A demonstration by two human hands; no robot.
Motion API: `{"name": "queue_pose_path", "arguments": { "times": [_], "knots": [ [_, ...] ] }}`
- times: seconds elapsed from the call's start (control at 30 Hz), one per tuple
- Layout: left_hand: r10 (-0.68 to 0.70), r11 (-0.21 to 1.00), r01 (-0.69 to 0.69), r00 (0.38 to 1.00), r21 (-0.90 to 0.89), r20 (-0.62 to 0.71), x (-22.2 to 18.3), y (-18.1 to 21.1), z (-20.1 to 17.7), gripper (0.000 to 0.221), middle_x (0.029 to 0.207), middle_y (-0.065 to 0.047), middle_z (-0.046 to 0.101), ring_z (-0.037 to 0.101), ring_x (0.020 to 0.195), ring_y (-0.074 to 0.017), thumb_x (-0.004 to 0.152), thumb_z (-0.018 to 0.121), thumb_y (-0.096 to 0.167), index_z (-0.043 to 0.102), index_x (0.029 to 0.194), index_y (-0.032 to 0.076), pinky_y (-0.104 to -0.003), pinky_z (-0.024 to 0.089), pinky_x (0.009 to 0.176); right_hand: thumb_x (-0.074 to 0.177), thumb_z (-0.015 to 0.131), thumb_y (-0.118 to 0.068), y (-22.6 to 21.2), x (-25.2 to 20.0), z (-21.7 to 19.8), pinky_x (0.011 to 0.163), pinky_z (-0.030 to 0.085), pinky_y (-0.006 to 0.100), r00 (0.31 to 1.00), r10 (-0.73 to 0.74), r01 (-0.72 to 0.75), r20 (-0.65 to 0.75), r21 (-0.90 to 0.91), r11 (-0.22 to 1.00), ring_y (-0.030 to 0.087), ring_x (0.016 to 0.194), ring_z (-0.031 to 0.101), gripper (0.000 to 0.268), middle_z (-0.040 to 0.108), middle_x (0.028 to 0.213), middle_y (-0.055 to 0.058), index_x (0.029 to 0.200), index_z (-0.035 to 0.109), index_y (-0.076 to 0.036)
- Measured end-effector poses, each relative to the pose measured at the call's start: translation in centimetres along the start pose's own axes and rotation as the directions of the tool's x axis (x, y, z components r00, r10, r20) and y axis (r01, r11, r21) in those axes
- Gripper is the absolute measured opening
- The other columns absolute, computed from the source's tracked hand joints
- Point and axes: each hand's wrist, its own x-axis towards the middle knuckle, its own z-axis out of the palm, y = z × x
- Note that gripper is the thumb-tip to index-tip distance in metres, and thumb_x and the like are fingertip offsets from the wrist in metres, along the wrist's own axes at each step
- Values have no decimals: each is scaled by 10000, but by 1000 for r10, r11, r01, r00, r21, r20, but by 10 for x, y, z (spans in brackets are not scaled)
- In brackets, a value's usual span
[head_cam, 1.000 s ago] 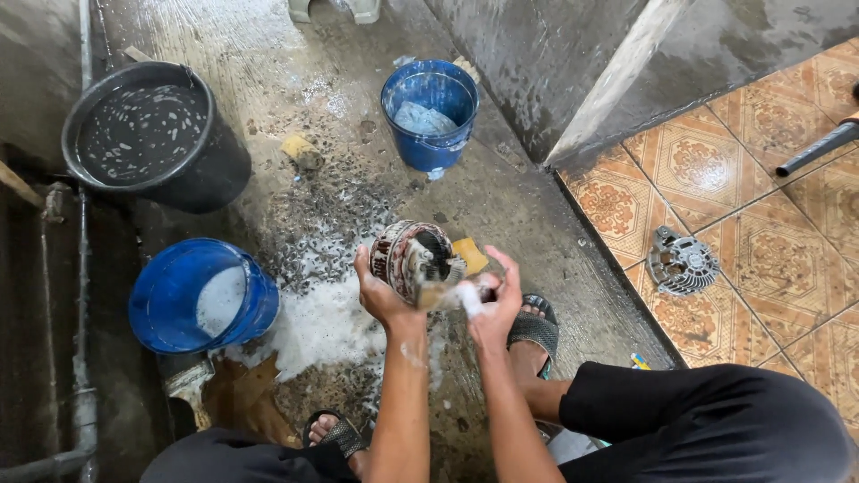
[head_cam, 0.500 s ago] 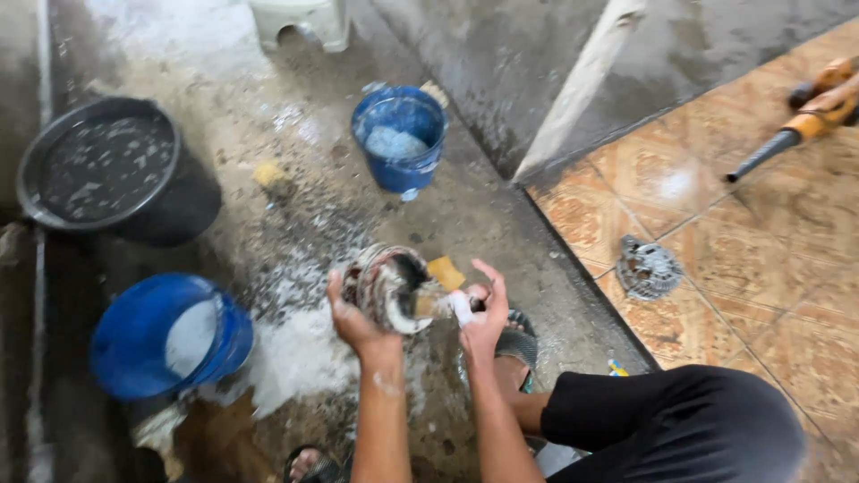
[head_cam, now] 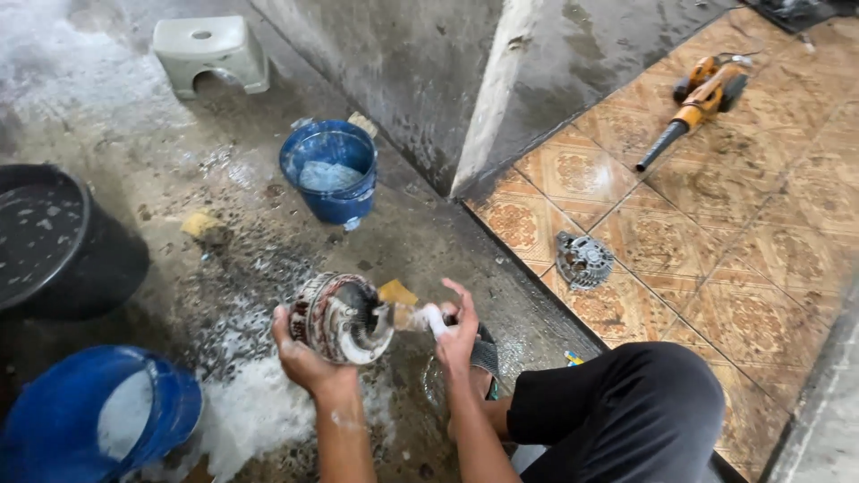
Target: A person is sitting on the floor scrubbing a dirty alternator component with a brush and soapy water.
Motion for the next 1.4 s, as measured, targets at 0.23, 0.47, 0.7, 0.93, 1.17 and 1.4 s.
{"name": "queue_pose_path", "arguments": {
  "times": [0.23, 0.47, 0.7, 0.93, 1.17, 1.4],
  "knots": [
    [45, 998, -54, 984, 45, 173, 32, -10, -19, 295, 989, 13, 724, 733, 758, -124, 986, 535, 315, 646, 1152, 97, -216, 659, 626, 648, 735, 63, -65, -12, 33, 482, 436, 220, 977, -134, 146, 167, -62, 987, 81, 596, 526, 731, 588, 761, -35, 1352, 572, -47],
    [76, 986, -96, 986, 137, 147, 17, -8, -17, 336, 1048, -1, 708, 762, 787, -152, 980, 523, 332, 619, 1204, 101, -192, 712, 692, 755, 748, 80, 7, -11, 4, 491, 442, 211, 996, 22, -23, 90, 19, 1000, 92, 606, 507, 632, 539, 751, -34, 1353, 578, -37],
    [9, 998, 10, 957, -63, 289, 60, -27, -35, 181, 852, -18, 722, 676, 694, -131, 996, 616, 247, 689, 965, 84, -265, 565, 632, 700, 692, 75, -68, -31, 44, 761, 537, 257, 984, 23, -12, 175, -61, 998, 154, 871, 669, 629, 727, 1140, 103, 1313, 597, -28],
    [132, 991, -131, 980, 17, -147, 18, -5, -2, 468, 928, -172, 748, 724, 852, -227, 766, 861, 350, 776, 1020, -34, -402, 602, 742, 908, 665, 1, -17, -15, 6, 785, 547, 272, 997, 80, -81, -16, -77, 994, 94, 729, 633, 457, 706, 734, 54, 1350, 668, -114],
    [173, 985, -172, 974, 21, -147, 1, 2, -4, 390, 829, -218, 706, 686, 736, -258, 775, 848, 298, 760, 908, -58, -424, 569, 658, 885, 629, 27, -33, -32, 44, 709, 579, 313, 992, 25, -21, 124, -33, 999, 153, 622, 683, 446, 713, 821, 130, 1322, 651, -57],
    [178, 984, -178, 976, 11, -128, -4, 20, 1, 430, 902, -222, 715, 686, 835, -261, 808, 836, 341, 755, 962, -52, -456, 576, 750, 995, 600, -74, 16, -17, 10, 930, 547, 350, 1000, -7, 8, 6, -181, 983, 182, 895, 673, 302, 690, 1152, 179, 1285, 679, -48]
  ]
}}
